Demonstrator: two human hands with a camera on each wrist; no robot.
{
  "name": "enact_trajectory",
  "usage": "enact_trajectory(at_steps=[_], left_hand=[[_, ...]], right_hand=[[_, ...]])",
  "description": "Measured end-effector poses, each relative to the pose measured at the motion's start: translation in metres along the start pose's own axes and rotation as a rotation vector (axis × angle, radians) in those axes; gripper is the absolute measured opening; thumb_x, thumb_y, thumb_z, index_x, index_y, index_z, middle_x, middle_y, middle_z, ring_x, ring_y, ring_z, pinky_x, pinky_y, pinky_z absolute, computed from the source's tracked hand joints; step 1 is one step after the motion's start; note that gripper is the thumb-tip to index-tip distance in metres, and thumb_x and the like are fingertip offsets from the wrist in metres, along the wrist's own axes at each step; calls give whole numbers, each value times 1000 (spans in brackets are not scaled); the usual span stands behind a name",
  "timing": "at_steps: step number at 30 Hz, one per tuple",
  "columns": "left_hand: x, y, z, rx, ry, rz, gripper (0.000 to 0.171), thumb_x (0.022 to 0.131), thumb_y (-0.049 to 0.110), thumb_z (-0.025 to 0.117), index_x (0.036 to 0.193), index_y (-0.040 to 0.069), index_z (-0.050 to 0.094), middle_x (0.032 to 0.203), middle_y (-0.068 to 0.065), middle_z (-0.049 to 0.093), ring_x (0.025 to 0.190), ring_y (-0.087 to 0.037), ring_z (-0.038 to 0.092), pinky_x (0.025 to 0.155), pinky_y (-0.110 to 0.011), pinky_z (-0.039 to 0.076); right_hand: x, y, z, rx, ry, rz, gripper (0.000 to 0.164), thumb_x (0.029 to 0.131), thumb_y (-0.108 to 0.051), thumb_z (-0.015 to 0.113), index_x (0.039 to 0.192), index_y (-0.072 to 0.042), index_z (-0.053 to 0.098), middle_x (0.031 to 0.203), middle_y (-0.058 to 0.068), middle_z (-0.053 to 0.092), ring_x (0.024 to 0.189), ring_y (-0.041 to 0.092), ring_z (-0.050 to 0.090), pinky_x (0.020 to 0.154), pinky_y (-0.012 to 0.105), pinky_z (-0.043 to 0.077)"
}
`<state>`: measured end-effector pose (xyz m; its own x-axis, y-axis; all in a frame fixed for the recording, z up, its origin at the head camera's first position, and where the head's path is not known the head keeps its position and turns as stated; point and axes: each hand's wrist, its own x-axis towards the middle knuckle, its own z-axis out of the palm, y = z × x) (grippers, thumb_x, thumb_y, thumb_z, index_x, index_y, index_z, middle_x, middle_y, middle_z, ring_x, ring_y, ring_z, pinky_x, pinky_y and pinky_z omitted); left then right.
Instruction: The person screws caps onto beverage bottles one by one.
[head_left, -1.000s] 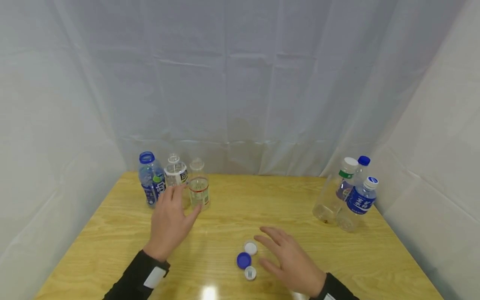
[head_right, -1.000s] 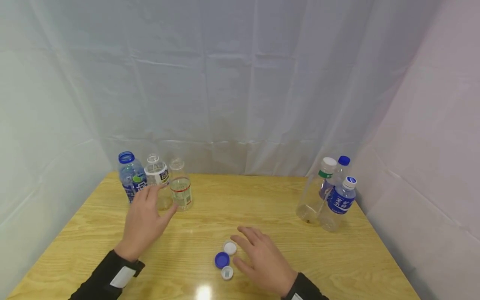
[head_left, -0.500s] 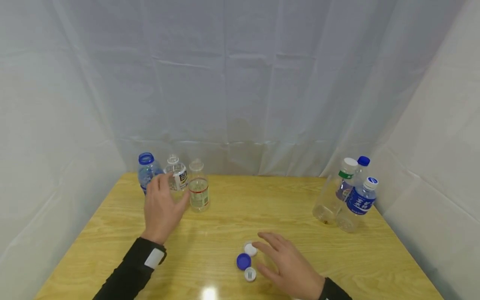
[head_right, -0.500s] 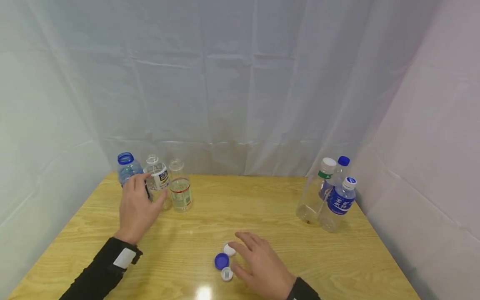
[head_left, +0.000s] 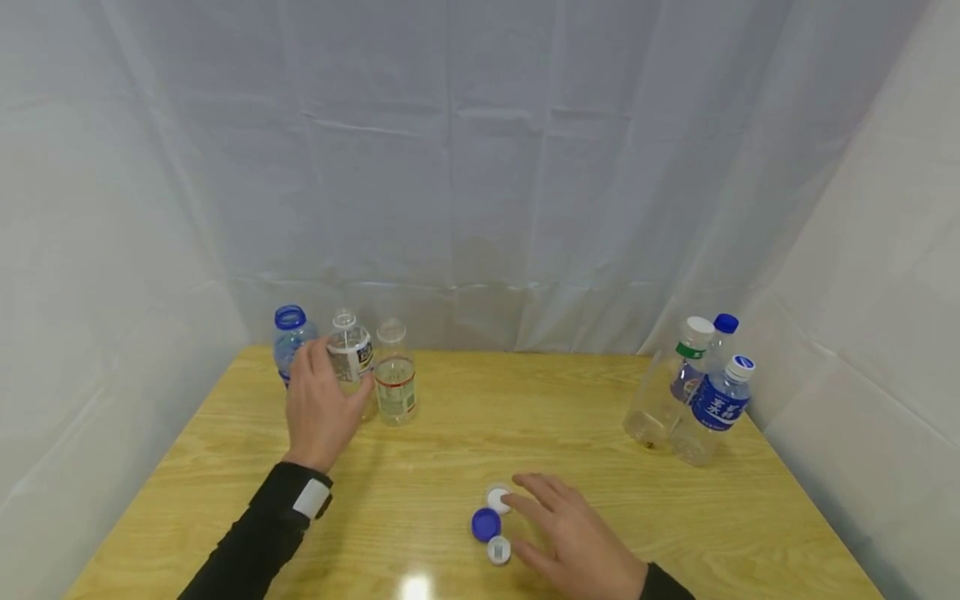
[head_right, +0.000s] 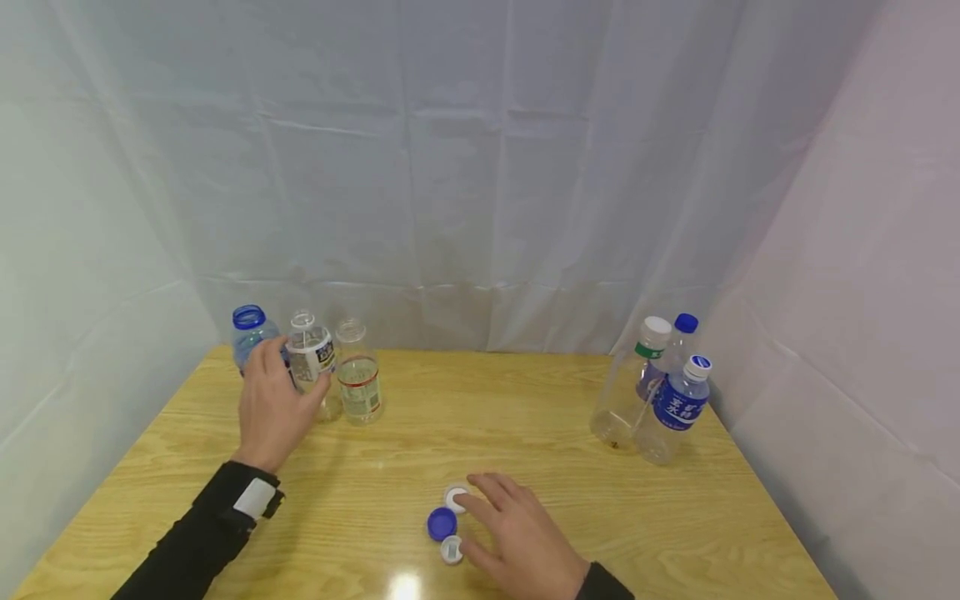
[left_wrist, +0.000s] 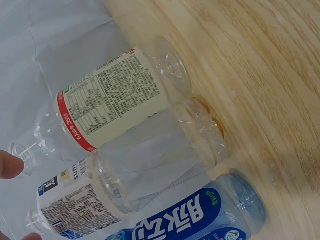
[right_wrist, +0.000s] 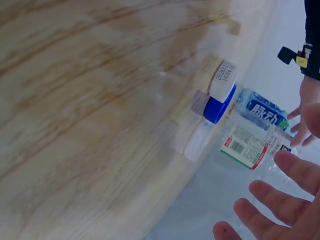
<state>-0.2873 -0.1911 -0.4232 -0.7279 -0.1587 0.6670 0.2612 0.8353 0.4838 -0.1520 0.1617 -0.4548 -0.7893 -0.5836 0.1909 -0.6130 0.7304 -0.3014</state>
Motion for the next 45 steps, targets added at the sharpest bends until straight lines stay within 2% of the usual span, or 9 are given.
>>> enact_trajectory(at_steps=[7,13,15,22,30,38,45], left_hand=[[4,-4,6,8,4,-32,77,85,27,79,141,-5,38,131,-29,47,116,-44,50,94,-59,47],[6,-6,10,11,-9,-62,80,85,27,79,145,-5,36,129,-29,49,114,-45,51,92,-60,47],[6,-7,11,10,-21,-87,82,85,28,79,146,-4,35,130,-30,50,116,-46,52,93,-61,47],[1,-11,15,5,-66,-178,85,86,30,78,150,-3,32,132,-31,51,117,-47,53,93,-63,46],[1,-16,19,15,-46,-184,85,87,27,78,151,-2,30,133,-31,50,117,-48,53,92,-64,47],[1,-18,20,18,-51,-200,86,87,25,78,152,-2,28,133,-31,49,118,-48,52,93,-64,46],[2,-15,22,17,-39,-194,86,86,28,79,150,-2,31,127,-29,48,111,-45,53,88,-61,49]], right_hand=[[-1,1,3,-4,6,-25,50,97,-38,67,142,-21,56,150,7,50,135,27,50,103,57,47],[-2,2,3,7,-21,-12,49,98,-40,64,143,-22,55,151,6,49,136,28,49,103,58,47],[-2,3,4,6,-23,-14,49,98,-41,63,143,-22,55,151,6,50,135,28,49,102,58,47],[-5,4,10,-49,42,-100,49,96,-37,67,140,-18,57,146,9,54,129,28,54,96,54,52],[-5,7,14,-44,-15,-90,47,99,-41,62,141,-21,55,148,8,52,129,28,54,95,55,52],[-5,8,18,-63,-20,-104,47,99,-43,61,140,-21,56,148,8,52,129,29,54,94,54,52],[-4,10,17,-48,-46,-86,49,100,-44,59,143,-22,53,149,7,51,130,29,53,94,55,52]])
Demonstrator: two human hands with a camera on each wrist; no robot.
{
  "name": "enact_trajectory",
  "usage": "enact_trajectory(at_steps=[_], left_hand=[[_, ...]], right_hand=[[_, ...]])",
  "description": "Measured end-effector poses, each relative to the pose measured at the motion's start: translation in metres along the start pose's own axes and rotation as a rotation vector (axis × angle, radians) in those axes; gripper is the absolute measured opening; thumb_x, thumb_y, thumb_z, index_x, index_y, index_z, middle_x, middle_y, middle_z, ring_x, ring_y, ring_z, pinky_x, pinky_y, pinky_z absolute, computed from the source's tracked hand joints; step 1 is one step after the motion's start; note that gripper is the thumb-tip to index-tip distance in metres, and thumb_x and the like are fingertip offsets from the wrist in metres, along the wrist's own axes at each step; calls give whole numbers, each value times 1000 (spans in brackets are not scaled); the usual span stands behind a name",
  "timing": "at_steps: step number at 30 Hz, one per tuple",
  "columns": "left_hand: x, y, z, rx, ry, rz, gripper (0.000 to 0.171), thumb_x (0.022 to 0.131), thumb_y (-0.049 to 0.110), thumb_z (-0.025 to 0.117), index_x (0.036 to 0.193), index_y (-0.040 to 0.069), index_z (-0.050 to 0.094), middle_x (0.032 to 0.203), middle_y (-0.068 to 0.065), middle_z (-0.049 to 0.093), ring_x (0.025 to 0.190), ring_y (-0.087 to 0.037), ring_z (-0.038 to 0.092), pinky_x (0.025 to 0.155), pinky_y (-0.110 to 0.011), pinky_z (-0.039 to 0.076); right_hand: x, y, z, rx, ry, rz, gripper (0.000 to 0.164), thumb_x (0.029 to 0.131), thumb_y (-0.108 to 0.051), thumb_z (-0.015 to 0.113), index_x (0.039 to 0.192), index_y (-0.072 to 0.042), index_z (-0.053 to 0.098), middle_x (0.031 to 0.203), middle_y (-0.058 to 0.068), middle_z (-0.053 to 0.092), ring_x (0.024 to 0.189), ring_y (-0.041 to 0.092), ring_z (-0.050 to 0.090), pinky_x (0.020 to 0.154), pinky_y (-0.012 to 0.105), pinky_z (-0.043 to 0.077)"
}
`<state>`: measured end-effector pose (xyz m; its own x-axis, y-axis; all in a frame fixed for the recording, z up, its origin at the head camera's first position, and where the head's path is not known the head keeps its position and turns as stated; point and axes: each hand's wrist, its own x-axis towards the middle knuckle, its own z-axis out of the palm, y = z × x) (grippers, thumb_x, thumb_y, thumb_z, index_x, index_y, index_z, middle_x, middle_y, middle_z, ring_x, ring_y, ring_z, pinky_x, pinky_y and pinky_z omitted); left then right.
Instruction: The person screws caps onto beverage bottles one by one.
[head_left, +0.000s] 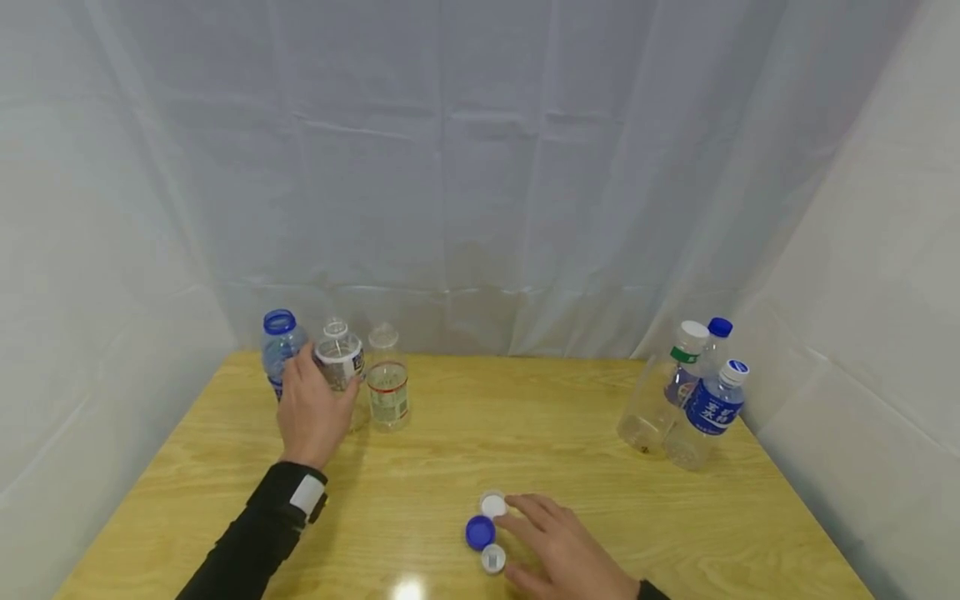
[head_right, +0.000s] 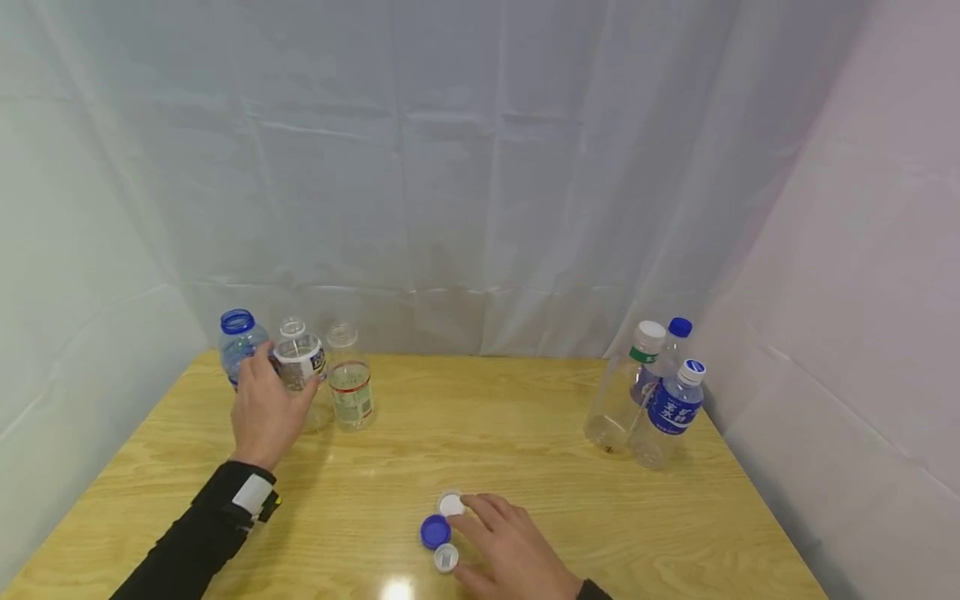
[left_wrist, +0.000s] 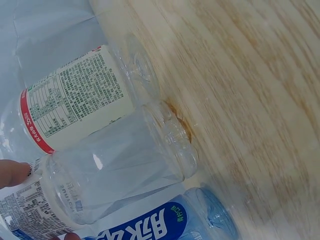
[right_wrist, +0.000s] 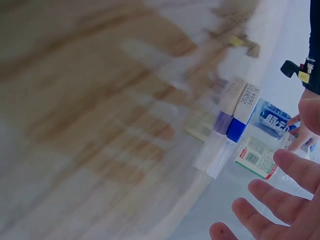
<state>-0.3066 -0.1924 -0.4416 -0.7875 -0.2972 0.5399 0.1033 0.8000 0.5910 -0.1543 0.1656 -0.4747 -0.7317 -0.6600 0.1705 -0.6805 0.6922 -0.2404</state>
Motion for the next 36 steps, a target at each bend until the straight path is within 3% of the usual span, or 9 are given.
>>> enact_trajectory(at_steps=[9,15,19,23,31,36], left_hand=[[-6,1,-4,14,-13,3,81,86,29,78,145,-8,37,120,-27,45,104,-42,52,85,-58,50],[-10,-1,-3,-32,-23,-10,83,85,33,78,146,-3,35,130,-30,52,114,-47,56,92,-62,48],[-12,-2,-3,-42,-28,-34,84,86,37,77,148,1,33,127,-32,59,109,-50,61,85,-64,50],[-12,-2,-4,-39,-51,-58,85,87,38,76,149,3,29,121,-34,62,101,-52,64,78,-64,51],[-11,-4,-2,-73,-121,-86,96,84,33,78,156,4,21,139,-30,52,117,-50,58,93,-66,48],[-12,-4,-2,-48,-149,-104,98,85,33,77,157,4,17,134,-34,55,111,-53,60,88,-66,49]], right_hand=[[-1,-1,1,15,-4,-2,51,100,-43,59,146,-22,50,151,8,48,132,29,52,96,56,51],[-1,-3,0,5,2,2,52,100,-43,60,147,-23,50,152,7,47,133,29,51,97,57,50],[-1,-5,-1,-1,5,4,52,100,-43,60,147,-24,49,152,7,47,133,28,51,98,57,50],[-1,-7,-1,3,10,1,54,99,-42,62,147,-23,49,152,7,48,133,28,51,98,56,50],[0,-6,-2,20,-6,9,55,98,-43,63,147,-25,49,150,5,49,131,26,52,98,54,51],[0,-7,-3,24,-31,12,53,98,-43,63,146,-25,50,151,5,48,133,26,51,98,54,50]])
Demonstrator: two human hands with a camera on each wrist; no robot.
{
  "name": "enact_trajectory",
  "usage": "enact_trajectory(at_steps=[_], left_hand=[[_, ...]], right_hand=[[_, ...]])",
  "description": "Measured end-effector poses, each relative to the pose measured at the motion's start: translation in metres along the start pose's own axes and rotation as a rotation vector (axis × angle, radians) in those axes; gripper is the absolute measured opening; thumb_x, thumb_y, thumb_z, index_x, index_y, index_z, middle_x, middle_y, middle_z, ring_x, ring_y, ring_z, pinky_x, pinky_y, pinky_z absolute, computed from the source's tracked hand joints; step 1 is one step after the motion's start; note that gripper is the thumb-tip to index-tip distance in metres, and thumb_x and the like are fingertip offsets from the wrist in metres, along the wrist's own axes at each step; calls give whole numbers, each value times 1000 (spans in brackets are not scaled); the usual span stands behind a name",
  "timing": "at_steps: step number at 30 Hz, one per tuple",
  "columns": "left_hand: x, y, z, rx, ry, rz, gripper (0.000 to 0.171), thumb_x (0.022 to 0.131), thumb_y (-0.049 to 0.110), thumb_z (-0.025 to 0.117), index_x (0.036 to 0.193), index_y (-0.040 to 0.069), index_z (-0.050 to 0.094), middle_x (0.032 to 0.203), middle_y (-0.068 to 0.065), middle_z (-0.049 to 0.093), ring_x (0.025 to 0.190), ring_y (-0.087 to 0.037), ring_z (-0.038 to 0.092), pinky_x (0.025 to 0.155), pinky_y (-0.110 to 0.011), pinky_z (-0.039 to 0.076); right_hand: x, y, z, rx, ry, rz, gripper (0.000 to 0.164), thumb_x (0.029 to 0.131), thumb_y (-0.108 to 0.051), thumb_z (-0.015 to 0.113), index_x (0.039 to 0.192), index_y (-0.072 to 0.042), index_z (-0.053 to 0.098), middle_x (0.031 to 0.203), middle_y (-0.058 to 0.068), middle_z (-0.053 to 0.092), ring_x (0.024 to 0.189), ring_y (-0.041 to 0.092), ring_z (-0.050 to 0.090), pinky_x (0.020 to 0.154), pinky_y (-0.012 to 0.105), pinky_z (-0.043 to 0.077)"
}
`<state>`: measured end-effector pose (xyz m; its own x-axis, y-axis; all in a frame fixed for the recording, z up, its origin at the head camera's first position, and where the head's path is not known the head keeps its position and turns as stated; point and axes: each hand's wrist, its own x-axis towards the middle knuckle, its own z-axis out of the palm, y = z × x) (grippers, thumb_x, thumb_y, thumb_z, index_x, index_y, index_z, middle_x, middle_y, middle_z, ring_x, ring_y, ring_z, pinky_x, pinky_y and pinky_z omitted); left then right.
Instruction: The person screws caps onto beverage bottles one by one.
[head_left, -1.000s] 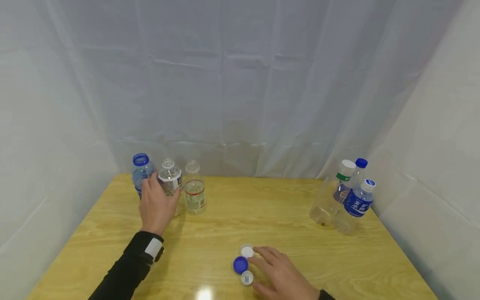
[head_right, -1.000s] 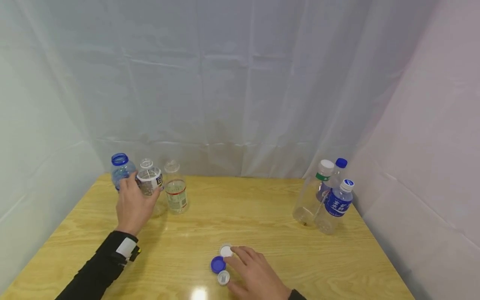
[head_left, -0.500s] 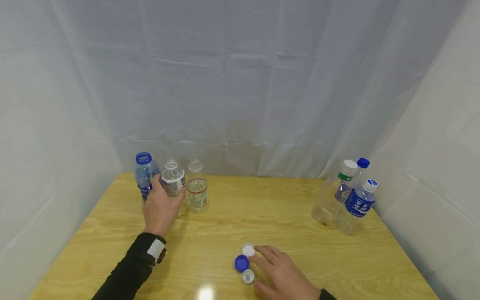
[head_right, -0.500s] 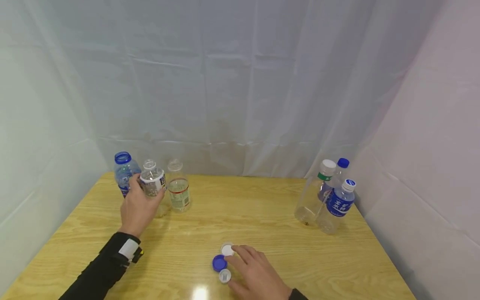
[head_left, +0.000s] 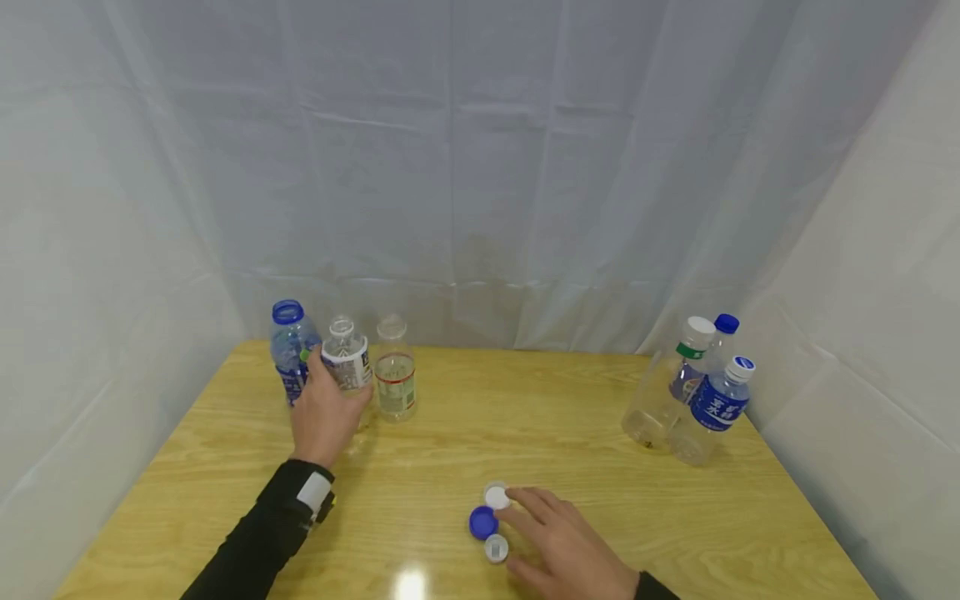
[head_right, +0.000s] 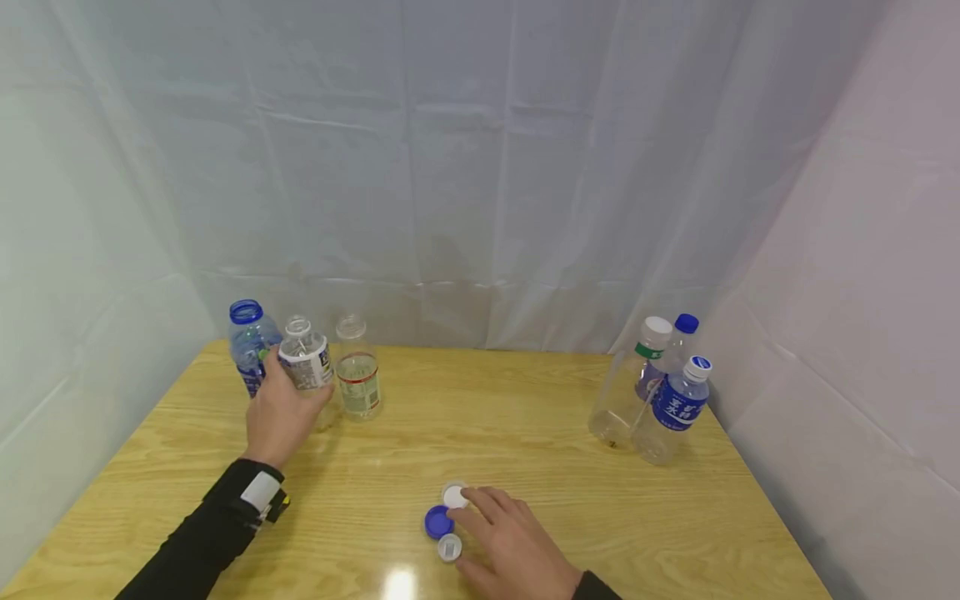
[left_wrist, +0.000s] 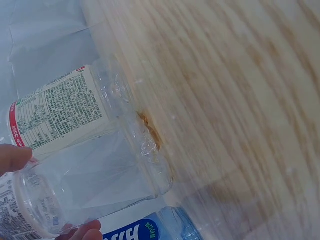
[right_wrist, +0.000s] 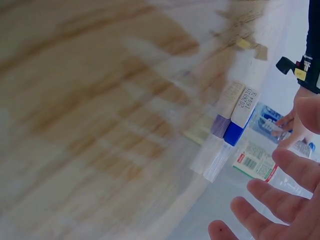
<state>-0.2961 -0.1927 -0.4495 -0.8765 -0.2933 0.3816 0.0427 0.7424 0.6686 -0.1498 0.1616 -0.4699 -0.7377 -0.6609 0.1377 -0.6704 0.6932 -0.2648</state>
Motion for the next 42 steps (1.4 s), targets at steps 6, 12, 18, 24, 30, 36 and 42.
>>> enact_trajectory(at_steps=[6,12,18,24,30,36,42], left_hand=[[-1,-1,-3,1,8,-13,98,84,33,78,157,5,18,131,-34,57,107,-53,62,85,-66,50],[-5,3,-12,-2,17,0,97,83,32,79,156,4,22,136,-32,54,116,-50,58,92,-64,48],[-12,5,-20,-6,45,41,92,83,31,78,154,1,28,136,-29,54,118,-47,57,93,-64,48],[-18,7,-24,-5,85,91,91,82,31,79,152,-1,30,134,-29,54,116,-47,57,91,-65,49],[-23,11,-26,-6,120,136,90,81,32,81,150,-2,33,131,-29,55,115,-46,58,89,-64,50],[-27,13,-27,-4,123,163,88,80,30,82,148,-1,36,130,-28,56,114,-45,59,90,-63,50],[-30,13,-27,-9,133,198,88,80,30,82,148,-1,36,129,-28,57,113,-45,59,88,-62,51]], right_hand=[[3,-1,0,-6,-34,5,52,98,-42,64,146,-26,49,153,6,47,135,26,49,101,55,49],[6,-2,-1,0,-57,-2,51,97,-40,65,144,-25,51,149,4,50,133,25,51,100,53,50],[8,-4,-1,17,-54,-27,48,97,-36,66,141,-22,55,136,-1,57,124,18,55,98,46,52],[10,-5,0,-16,-45,-66,48,97,-36,67,141,-20,55,132,-1,58,120,17,56,94,43,53],[14,-5,1,-45,-64,-72,47,96,-36,67,140,-22,57,131,-1,59,116,15,57,91,40,54],[17,-3,3,-47,-60,-159,37,95,-30,70,131,-23,65,125,1,62,106,10,57,84,30,52],[20,-2,6,-6,-65,-210,29,93,-23,73,122,-25,70,117,-2,61,96,4,54,77,19,47]])
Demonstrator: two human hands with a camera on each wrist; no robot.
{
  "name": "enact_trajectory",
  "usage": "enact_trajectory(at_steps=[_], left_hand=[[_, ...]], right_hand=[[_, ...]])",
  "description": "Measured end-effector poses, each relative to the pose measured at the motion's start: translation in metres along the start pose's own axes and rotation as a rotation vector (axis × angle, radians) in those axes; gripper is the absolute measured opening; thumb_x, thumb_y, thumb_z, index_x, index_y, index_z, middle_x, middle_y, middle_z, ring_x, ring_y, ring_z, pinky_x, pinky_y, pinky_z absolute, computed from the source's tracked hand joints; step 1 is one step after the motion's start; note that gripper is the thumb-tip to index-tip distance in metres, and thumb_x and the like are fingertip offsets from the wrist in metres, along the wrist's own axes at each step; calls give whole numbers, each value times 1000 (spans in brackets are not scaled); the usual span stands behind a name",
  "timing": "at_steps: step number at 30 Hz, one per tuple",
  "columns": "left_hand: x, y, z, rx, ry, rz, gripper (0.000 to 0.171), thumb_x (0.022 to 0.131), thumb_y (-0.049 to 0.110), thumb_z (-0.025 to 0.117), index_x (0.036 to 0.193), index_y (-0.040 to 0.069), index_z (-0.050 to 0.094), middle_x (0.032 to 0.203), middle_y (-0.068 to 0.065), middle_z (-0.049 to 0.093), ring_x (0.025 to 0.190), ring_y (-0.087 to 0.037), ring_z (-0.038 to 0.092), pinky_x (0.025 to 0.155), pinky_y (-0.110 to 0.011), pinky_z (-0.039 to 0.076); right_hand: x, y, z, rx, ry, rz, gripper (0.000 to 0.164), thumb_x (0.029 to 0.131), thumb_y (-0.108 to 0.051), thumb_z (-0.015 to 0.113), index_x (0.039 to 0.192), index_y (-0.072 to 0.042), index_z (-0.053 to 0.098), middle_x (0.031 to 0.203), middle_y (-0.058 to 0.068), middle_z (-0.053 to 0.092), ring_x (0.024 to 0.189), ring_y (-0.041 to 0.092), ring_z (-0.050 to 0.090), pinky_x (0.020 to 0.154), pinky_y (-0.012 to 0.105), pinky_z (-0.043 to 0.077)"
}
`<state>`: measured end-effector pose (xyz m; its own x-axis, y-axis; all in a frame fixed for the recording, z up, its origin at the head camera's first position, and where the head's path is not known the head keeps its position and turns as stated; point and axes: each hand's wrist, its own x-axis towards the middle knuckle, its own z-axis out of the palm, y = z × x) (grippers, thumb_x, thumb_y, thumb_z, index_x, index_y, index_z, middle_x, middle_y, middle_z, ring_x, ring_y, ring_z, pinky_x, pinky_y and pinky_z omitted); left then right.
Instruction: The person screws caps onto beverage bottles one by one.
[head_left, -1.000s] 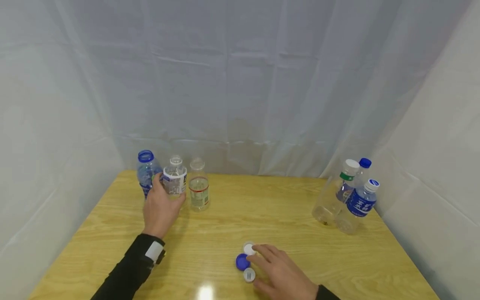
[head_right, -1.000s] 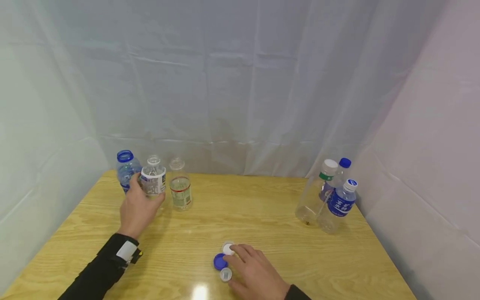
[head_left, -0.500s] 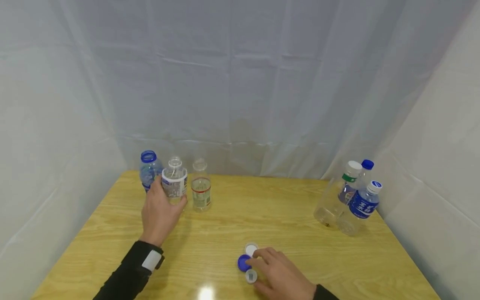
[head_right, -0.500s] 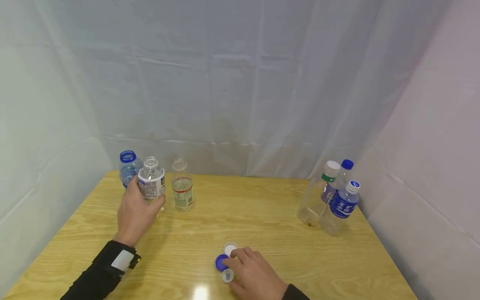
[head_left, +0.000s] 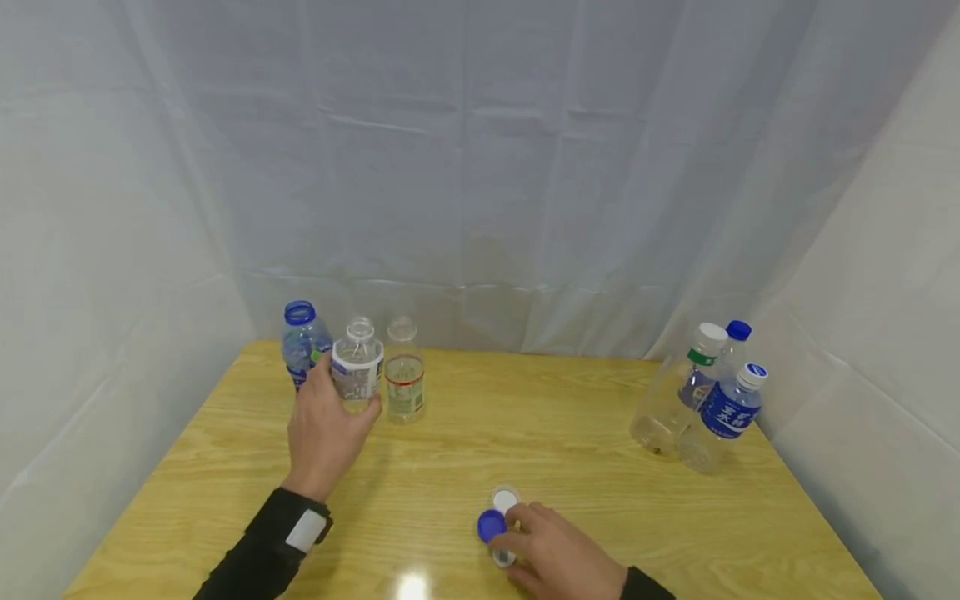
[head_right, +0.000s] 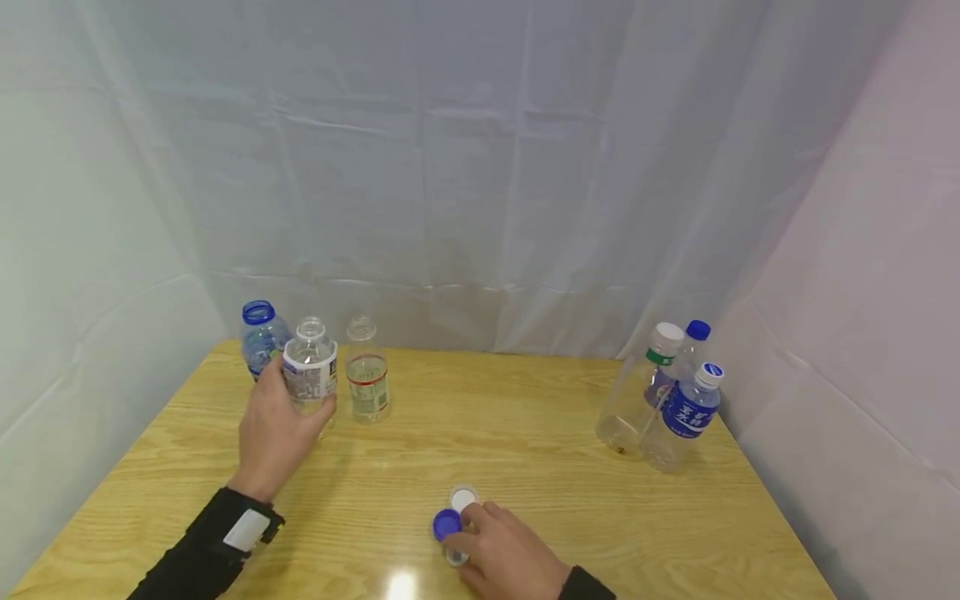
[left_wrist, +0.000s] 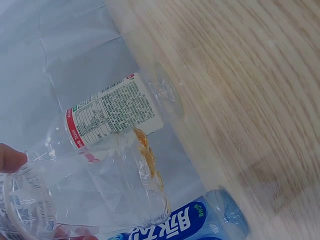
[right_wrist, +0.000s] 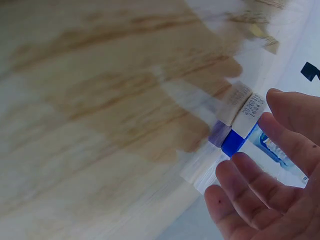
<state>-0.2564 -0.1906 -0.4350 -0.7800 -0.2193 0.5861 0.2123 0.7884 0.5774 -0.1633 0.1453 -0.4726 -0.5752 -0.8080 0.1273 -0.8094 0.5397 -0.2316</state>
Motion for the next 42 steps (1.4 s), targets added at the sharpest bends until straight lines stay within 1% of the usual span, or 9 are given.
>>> enact_trajectory(at_steps=[3,8,13,17,22,26,34,38,42], left_hand=[[-2,1,0,-1,3,12,89,79,30,82,148,-2,36,129,-29,57,112,-45,59,88,-63,50],[-5,4,0,-1,-1,6,89,78,29,82,148,-3,36,127,-28,56,110,-45,59,87,-62,51],[-7,9,1,-13,-12,7,88,78,28,83,147,-1,37,128,-27,57,110,-44,59,88,-62,51],[-9,12,1,-28,-13,20,89,78,28,83,148,-1,37,130,-27,56,111,-45,59,88,-63,50],[-13,17,0,-43,-16,53,89,78,26,84,148,-1,36,130,-27,56,112,-44,59,88,-62,51],[-15,22,-2,-42,-14,82,87,78,27,84,147,-1,37,131,-26,56,112,-43,59,88,-62,52],[-19,35,-5,-49,-27,135,86,77,29,85,146,1,40,127,-22,57,108,-39,60,83,-57,54],[-21,42,-5,-45,-28,166,87,76,29,85,145,1,40,127,-22,58,109,-38,60,85,-56,54],[-25,47,-5,-41,-23,215,88,74,28,86,145,1,41,128,-22,58,111,-38,60,88,-55,54]], right_hand=[[2,0,0,41,-6,2,27,92,-18,74,118,-22,72,112,-2,59,91,0,52,74,14,45],[3,-1,0,98,-26,25,24,90,-11,74,113,-17,74,108,-4,57,85,-4,49,70,9,45],[3,-2,-1,90,-75,101,25,89,-10,75,113,-17,74,112,-4,58,89,-4,52,72,11,47],[3,-4,-1,77,-88,129,25,89,-11,75,113,-18,73,113,-4,59,93,-3,54,74,13,49],[0,-4,-2,55,-67,123,25,89,-11,75,113,-17,72,111,-6,62,96,0,56,78,17,51],[-2,-4,-5,47,-53,125,25,89,-12,74,113,-17,71,105,-9,62,93,-2,54,77,17,51],[-5,-4,-11,85,-46,162,28,92,-13,71,120,-20,71,110,-8,62,96,-1,54,79,19,52],[-6,-5,-14,86,-36,177,30,92,-9,68,120,-20,72,109,-7,61,96,0,53,80,20,53],[-8,-5,-16,80,-14,185,30,92,-8,66,120,-19,72,110,-7,61,97,1,54,81,21,54]])
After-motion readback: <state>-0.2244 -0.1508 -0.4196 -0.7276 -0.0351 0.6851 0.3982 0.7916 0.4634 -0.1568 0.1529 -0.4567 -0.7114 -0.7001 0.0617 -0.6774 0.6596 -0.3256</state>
